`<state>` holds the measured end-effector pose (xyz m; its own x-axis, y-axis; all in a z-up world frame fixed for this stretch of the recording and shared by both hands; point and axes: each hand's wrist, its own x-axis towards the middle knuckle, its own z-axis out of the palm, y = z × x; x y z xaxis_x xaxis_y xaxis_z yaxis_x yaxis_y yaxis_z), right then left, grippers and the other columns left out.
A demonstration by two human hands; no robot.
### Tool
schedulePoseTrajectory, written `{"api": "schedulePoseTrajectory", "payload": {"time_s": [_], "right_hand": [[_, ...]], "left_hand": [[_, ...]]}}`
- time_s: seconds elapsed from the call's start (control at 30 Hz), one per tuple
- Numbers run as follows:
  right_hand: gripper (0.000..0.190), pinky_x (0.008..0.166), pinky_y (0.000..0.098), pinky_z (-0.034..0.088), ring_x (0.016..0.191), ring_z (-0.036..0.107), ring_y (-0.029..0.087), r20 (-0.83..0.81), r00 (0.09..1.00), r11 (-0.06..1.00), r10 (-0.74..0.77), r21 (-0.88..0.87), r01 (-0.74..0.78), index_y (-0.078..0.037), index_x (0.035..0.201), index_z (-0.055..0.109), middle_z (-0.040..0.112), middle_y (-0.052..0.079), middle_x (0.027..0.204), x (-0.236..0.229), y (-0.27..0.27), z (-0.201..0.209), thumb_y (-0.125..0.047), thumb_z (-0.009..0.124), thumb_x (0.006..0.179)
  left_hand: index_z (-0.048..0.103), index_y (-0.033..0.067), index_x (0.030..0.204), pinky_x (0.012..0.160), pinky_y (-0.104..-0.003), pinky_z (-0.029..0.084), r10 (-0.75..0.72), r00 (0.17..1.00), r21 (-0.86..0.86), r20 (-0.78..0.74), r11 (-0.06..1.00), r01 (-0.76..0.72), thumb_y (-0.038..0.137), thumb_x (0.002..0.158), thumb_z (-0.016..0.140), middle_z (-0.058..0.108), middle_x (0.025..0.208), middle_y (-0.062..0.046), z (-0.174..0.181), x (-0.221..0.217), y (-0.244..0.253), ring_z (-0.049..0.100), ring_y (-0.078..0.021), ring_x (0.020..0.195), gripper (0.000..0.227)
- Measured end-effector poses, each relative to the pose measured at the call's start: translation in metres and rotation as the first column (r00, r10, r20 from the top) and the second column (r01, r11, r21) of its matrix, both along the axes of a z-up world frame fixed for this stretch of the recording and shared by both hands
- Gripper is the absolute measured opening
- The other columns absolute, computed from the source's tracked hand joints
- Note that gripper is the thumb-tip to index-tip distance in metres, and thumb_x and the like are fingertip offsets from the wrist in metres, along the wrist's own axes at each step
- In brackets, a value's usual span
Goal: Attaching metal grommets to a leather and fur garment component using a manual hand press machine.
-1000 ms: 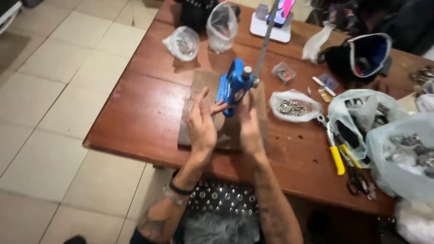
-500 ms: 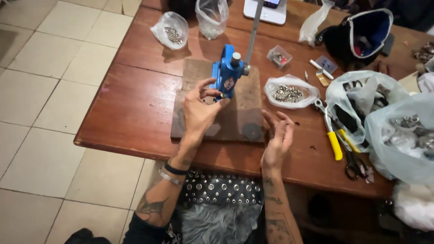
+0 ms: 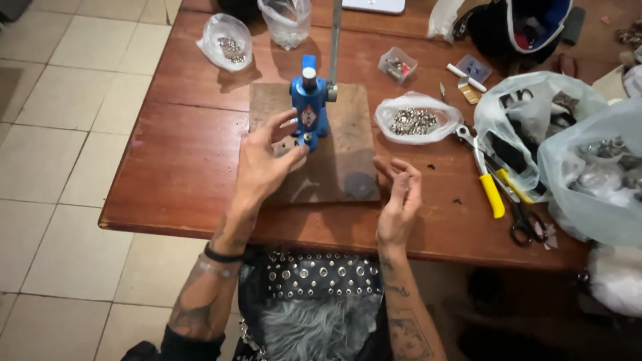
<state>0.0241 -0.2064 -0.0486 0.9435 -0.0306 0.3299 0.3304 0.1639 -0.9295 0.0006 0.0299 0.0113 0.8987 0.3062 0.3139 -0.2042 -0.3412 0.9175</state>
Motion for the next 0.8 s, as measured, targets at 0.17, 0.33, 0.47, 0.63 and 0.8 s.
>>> {"api": "schedulePoseTrajectory", "payload": {"time_s": [0.17, 0.33, 0.47, 0.63, 0.8], "right_hand": [[0.038, 0.105, 0.0357, 0.05, 0.122, 0.066, 0.024, -0.031, 0.999, 0.999, 0.031, -0.026, -0.032, -0.001, 0.129, 0.05, 0.07, 0.019, 0.127, -0.002, 0.001, 0.0, -0.034, 0.038, 0.114], [0.036, 0.103, 0.0365, 0.051, 0.121, 0.066, 0.024, -0.007, 0.996, 0.995, 0.093, -0.028, -0.093, -0.001, 0.13, 0.05, 0.07, 0.019, 0.128, 0.0, 0.003, 0.001, -0.032, 0.039, 0.114], [0.04, 0.102, 0.0371, 0.053, 0.12, 0.068, 0.024, -0.031, 0.998, 0.996, 0.055, -0.071, -0.057, -0.002, 0.129, 0.052, 0.071, 0.017, 0.126, -0.004, 0.002, 0.003, -0.035, 0.036, 0.114], [0.042, 0.105, 0.0386, 0.052, 0.119, 0.067, 0.026, -0.03, 0.998, 0.997, 0.059, -0.055, -0.061, 0.0, 0.127, 0.052, 0.071, 0.019, 0.125, -0.003, 0.001, -0.002, -0.037, 0.037, 0.114], [0.042, 0.101, 0.0385, 0.054, 0.116, 0.069, 0.025, -0.04, 0.997, 0.997, 0.066, -0.024, -0.067, -0.001, 0.126, 0.053, 0.071, 0.019, 0.122, 0.0, 0.004, -0.003, -0.037, 0.037, 0.113]], "left_hand": [[0.055, -0.0013, 0.144, 0.111, -0.035, 0.049, 0.029, 0.986, -0.028, 0.163, 0.999, -0.024, -0.001, 0.093, 0.072, 0.066, 0.141, -0.019, -0.015, -0.004, -0.001, 0.062, -0.025, 0.134, 0.054], [0.046, 0.0014, 0.152, 0.107, -0.034, 0.053, 0.017, 0.985, -0.091, 0.17, 0.996, -0.001, 0.001, 0.095, 0.069, 0.061, 0.143, -0.018, -0.014, 0.004, -0.015, 0.059, -0.0233, 0.134, 0.061], [0.041, -0.0004, 0.159, 0.073, -0.031, 0.042, -0.114, 0.992, -0.533, 0.058, 0.836, 0.127, 0.003, 0.102, 0.063, 0.07, 0.127, -0.022, -0.038, 0.002, -0.018, 0.055, -0.02, 0.096, 0.061], [0.043, -0.0057, 0.154, 0.1, -0.024, 0.053, 0.076, 0.992, -0.426, 0.099, 0.904, -0.027, 0.006, 0.106, 0.063, 0.077, 0.124, -0.018, -0.031, -0.005, -0.017, 0.068, -0.0179, 0.128, 0.053], [0.049, -0.0041, 0.143, 0.09, -0.031, 0.061, 0.035, 0.99, -0.339, 0.14, 0.941, 0.015, 0.0, 0.087, 0.074, 0.071, 0.123, -0.014, 0.0, 0.007, -0.022, 0.071, -0.0191, 0.114, 0.062]]}}
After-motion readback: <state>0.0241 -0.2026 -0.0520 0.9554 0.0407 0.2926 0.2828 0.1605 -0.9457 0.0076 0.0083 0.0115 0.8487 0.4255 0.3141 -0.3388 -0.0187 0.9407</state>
